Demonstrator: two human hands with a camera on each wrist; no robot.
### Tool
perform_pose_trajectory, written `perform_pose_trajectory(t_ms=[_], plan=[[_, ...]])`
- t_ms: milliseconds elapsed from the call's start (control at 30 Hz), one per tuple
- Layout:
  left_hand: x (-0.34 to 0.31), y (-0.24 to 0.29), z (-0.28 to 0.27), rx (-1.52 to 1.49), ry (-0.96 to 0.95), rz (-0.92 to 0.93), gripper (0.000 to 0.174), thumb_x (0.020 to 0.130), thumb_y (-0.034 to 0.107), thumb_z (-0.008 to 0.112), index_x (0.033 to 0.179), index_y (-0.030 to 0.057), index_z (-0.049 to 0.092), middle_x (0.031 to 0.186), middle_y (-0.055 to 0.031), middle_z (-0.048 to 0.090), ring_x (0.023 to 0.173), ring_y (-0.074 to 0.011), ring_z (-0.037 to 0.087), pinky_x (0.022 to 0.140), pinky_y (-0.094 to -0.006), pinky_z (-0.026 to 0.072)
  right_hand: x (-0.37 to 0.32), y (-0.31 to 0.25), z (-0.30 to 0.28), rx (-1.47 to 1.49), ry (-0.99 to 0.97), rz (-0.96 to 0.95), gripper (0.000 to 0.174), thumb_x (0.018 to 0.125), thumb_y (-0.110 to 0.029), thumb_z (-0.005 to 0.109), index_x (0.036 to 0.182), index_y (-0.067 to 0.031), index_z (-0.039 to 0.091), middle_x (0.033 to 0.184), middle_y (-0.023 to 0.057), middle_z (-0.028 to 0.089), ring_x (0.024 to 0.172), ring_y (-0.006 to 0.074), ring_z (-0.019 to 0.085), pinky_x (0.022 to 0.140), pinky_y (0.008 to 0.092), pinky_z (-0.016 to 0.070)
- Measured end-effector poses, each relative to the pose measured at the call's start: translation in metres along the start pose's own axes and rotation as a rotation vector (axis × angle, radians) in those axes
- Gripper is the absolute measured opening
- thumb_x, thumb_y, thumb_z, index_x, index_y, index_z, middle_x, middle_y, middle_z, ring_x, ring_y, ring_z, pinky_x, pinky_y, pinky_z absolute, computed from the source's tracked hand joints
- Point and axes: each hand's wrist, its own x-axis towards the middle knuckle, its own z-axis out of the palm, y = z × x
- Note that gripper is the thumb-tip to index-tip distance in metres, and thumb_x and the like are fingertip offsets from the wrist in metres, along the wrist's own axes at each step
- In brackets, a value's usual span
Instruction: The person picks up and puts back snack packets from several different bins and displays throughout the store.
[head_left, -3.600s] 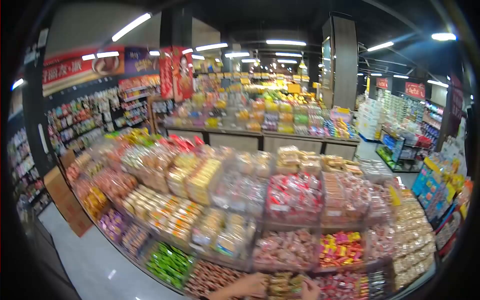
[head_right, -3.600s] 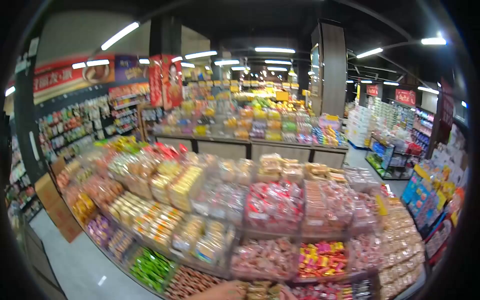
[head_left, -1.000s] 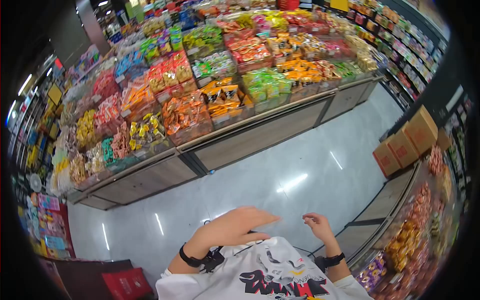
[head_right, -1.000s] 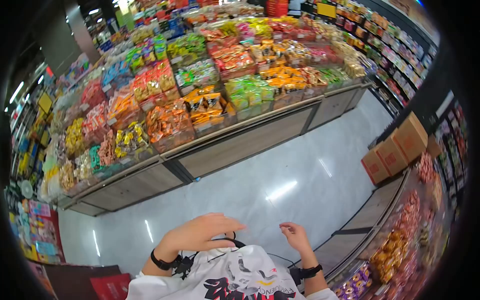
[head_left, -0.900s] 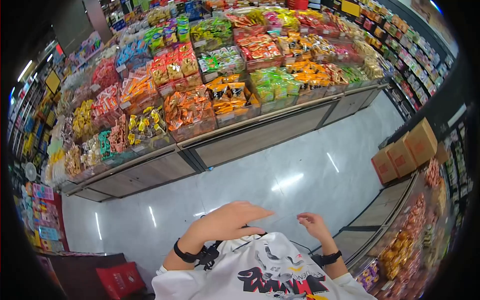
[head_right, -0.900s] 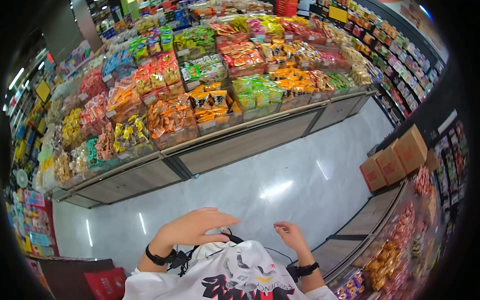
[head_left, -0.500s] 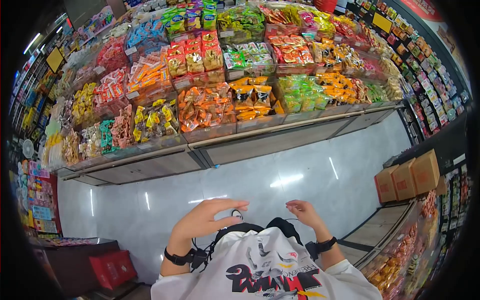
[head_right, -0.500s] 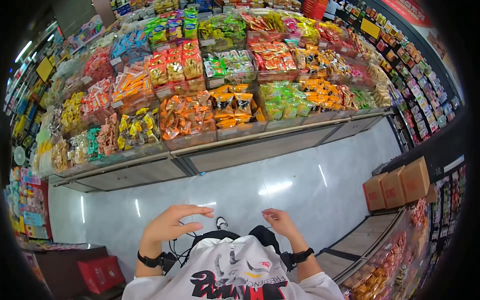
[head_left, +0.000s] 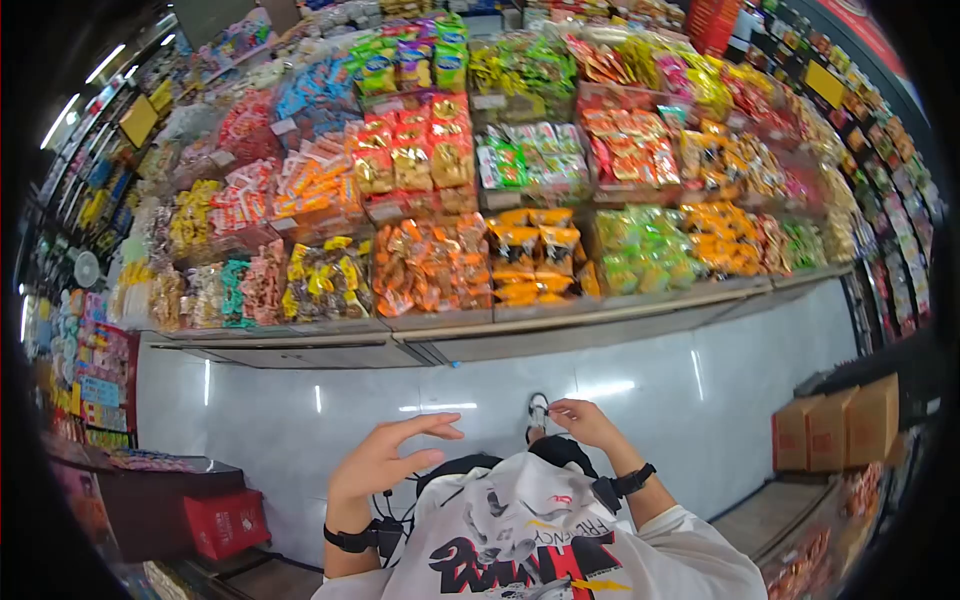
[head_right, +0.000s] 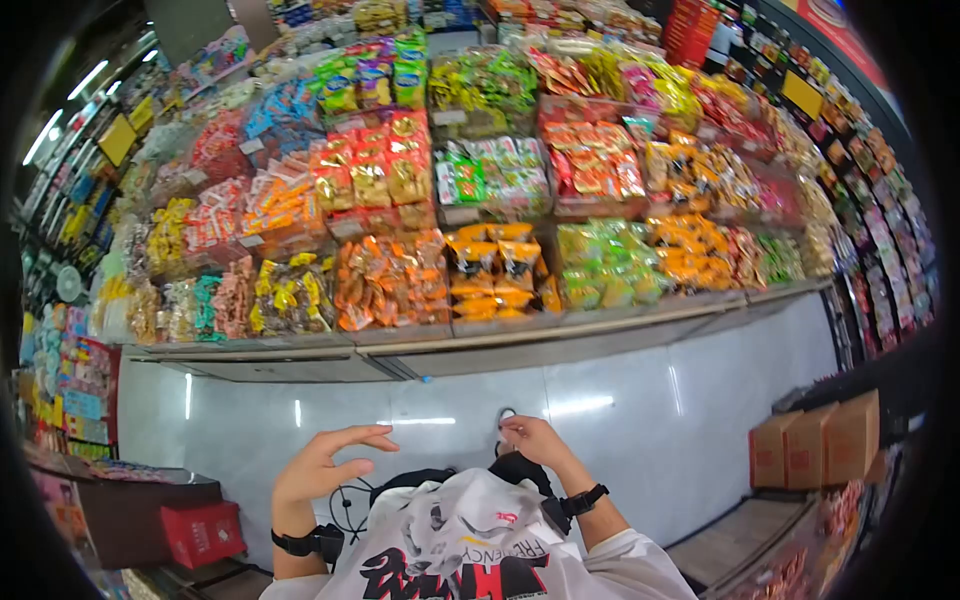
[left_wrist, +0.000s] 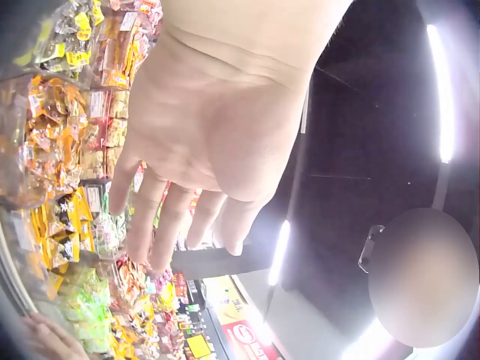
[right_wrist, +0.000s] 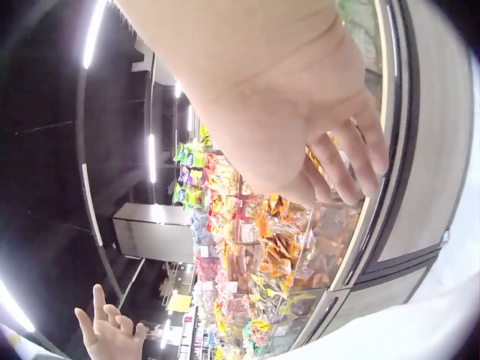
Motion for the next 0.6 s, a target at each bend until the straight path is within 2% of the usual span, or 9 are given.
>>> perform_pose_trajectory(t_ms=[133,300,433,533,600], plan=[[0.03,0.007,-0.014,-0.085,0.074,-0.01,0.049,0.1,0.016,0.067,0.147,0.0042,0.056,0.122,-0.012,0.074,0.118,-0.0239,0.068,0.108,-0.0386,0.0466,0.056,-0.028,-0.046,-0.045,-0.063,-0.009,0.03,0.098,-0.023,0.069,0.121,-0.0046,0.073,0.104,0.0133,0.078,0.088,0.0255,0.074,0.083,0.037,0.0584],[0.042,-0.015,-0.03,-0.224,0.37,-0.061,0.045,0.101,0.018,0.066,0.142,0.0016,0.059,0.12,-0.0128,0.074,0.115,-0.0221,0.068,0.104,-0.0371,0.0487,0.116,-0.015,-0.081,-0.088,-0.154,-0.057,0.03,0.097,-0.023,0.069,0.12,-0.0046,0.073,0.106,0.0137,0.078,0.09,0.0249,0.074,0.083,0.037,0.0586],[0.039,-0.016,-0.031,-0.166,0.523,-0.142,0.042,0.103,0.017,0.061,0.141,-0.002,0.057,0.116,-0.0141,0.074,0.109,-0.0222,0.069,0.1,-0.0389,0.0504,0.152,-0.007,-0.083,-0.115,-0.258,-0.11,0.029,0.098,-0.022,0.069,0.12,-0.0038,0.073,0.105,0.0139,0.078,0.09,0.0241,0.074,0.082,0.0361,0.0584],[0.041,-0.02,-0.04,-0.097,0.661,-0.134,0.04,0.104,0.014,0.061,0.14,-0.0015,0.058,0.112,-0.0123,0.074,0.104,-0.0202,0.069,0.099,-0.0369,0.0507,0.17,-0.026,-0.073,-0.123,-0.332,-0.076,0.029,0.099,-0.022,0.069,0.12,-0.0034,0.073,0.104,0.0133,0.077,0.089,0.0227,0.073,0.081,0.0356,0.0581],[0.043,-0.044,-0.061,-0.075,0.819,-0.094,0.039,0.104,0.013,0.062,0.14,-0.0009,0.058,0.111,-0.0111,0.074,0.102,-0.019,0.069,0.097,-0.0359,0.0516,0.189,-0.031,-0.058,-0.13,-0.342,-0.114,0.029,0.099,-0.022,0.069,0.12,-0.003,0.073,0.105,0.0135,0.077,0.09,0.0224,0.073,0.082,0.0354,0.0581]])
